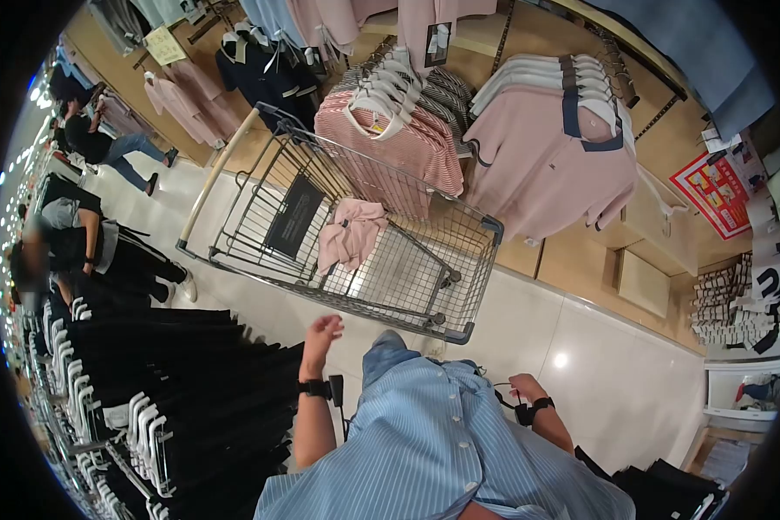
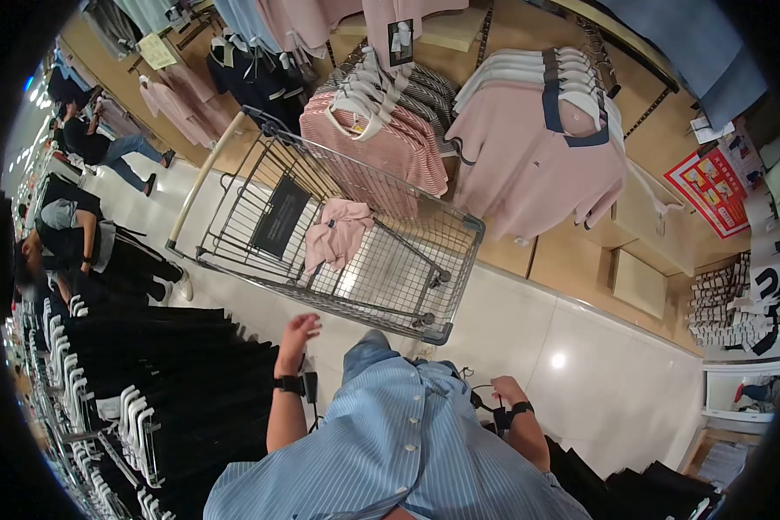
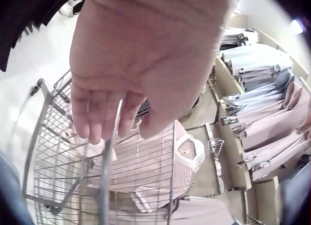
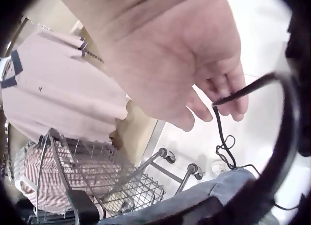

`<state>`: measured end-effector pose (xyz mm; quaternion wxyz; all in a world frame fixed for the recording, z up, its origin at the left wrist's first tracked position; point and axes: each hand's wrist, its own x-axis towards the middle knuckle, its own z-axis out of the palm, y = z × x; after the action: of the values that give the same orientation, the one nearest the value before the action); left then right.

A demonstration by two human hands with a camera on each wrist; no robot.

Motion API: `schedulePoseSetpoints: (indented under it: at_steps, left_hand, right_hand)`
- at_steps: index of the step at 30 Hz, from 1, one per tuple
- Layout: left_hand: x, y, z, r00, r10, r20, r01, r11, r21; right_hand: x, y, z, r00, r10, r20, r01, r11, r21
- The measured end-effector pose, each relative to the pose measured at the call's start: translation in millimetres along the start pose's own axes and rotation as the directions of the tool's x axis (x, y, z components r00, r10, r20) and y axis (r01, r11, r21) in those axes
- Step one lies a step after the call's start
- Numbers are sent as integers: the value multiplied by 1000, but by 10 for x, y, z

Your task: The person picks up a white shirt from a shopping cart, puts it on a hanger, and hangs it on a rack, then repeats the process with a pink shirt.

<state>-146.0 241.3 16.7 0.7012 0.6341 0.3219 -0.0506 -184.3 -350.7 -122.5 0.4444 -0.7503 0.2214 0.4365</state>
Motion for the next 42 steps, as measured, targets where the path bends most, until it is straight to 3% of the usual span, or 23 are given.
schedulePoseSetpoints:
  at_steps: [1, 2, 5, 7, 9, 10, 12, 14, 17, 19, 20, 22, 24, 27, 28, 29, 30, 35, 37, 38, 40, 42]
  left_hand:
    - [130, 191, 5, 1000, 17, 7, -17, 999, -33]
    - [312, 329, -21, 999, 9, 35, -8, 1000, -28]
    - [717, 898, 54, 999, 17, 28, -17, 999, -27]
    - [1223, 945, 4, 1000, -29, 4, 30, 997, -75]
    - [1718, 860, -75, 995, -96, 33, 99, 988, -116]
    - [1962, 829, -130, 988, -133, 73, 142, 981, -135]
    - [2222, 812, -179, 979, -151, 136, 175, 967, -188]
    - [2579, 750, -168, 965, -248, 91, 260, 950, -175]
    - [3154, 387, -260, 917, -397, 41, 399, 914, -72]
    - [3495, 106, -365, 888, -457, 47, 459, 887, -57]
    - [3826, -248, -470, 852, -523, 13, 520, 843, -139]
    - [4027, -517, -527, 950, -298, -95, 313, 905, 287]
    - [4312, -791, -602, 991, -134, 14, 99, 794, 600]
    - [4401, -719, -489, 974, -148, 173, -5, 745, 667]
    - [4460, -706, -456, 955, -243, 173, 47, 696, 717]
    - [4568, -827, -457, 954, -217, 206, 16, 725, 689]
    - [4640, -967, -454, 953, -192, 236, -11, 752, 659]
    - [4945, -1335, -428, 953, -84, 291, -117, 786, 607]
    - [5072, -1361, -475, 925, -138, 353, -262, 439, 859]
    - [5140, -1435, -475, 864, -65, 498, -494, 78, 866]
    - [4655, -589, -245, 953, -192, 233, -184, 244, 952]
    - [4724, -1002, -246, 935, -146, 322, -318, 53, 947]
  right_hand:
    - [-235, -234, 50, 973, 225, -45, -209, 950, 231]
    - [-330, -206, 84, 981, 179, -80, -148, 944, 294]
    - [-433, -83, 122, 970, 193, -145, -150, 952, 266]
    - [-482, 117, 261, 951, 212, -227, -98, 898, 429]
    - [-548, 322, 509, 911, 247, -331, -44, 854, 518]
    - [-685, 171, 599, 881, 382, -278, -137, 770, 623]
    - [-910, 11, 875, 847, 454, -276, -172, 726, 666]
    - [-1045, -118, 1169, 796, 538, -278, -198, 665, 720]
    - [-1362, -508, 1632, 749, 605, -270, -271, 652, 708]
    - [-1512, -722, 1836, 765, 587, -265, -301, 690, 659]
    - [-1624, -893, 1931, 764, 583, -275, -321, 714, 623]
    - [-1817, -1155, 2098, 743, 601, -295, -349, 724, 595]
    - [-1950, -1180, 2262, 742, 599, -300, -308, 703, 641]
    - [-2168, -1175, 2480, 742, 608, -284, -257, 649, 716]
    - [-2254, -1146, 2535, 747, 611, -264, -262, 634, 728]
    - [-2306, -1236, 2563, 751, 615, -242, -268, 618, 739]
    - [-2354, -1324, 2627, 663, 711, -234, -321, 553, 769]
    - [-2642, -1374, 2790, 610, 738, -289, -364, 585, 725]
    - [-2757, -1386, 2846, 583, 764, -276, -412, 571, 710]
    - [-2802, -1365, 2882, 566, 777, -276, -417, 559, 717]
    - [-2931, -1345, 2924, 525, 804, -279, -428, 533, 730]
    - [-2918, -1323, 2933, 521, 808, -274, -433, 527, 731]
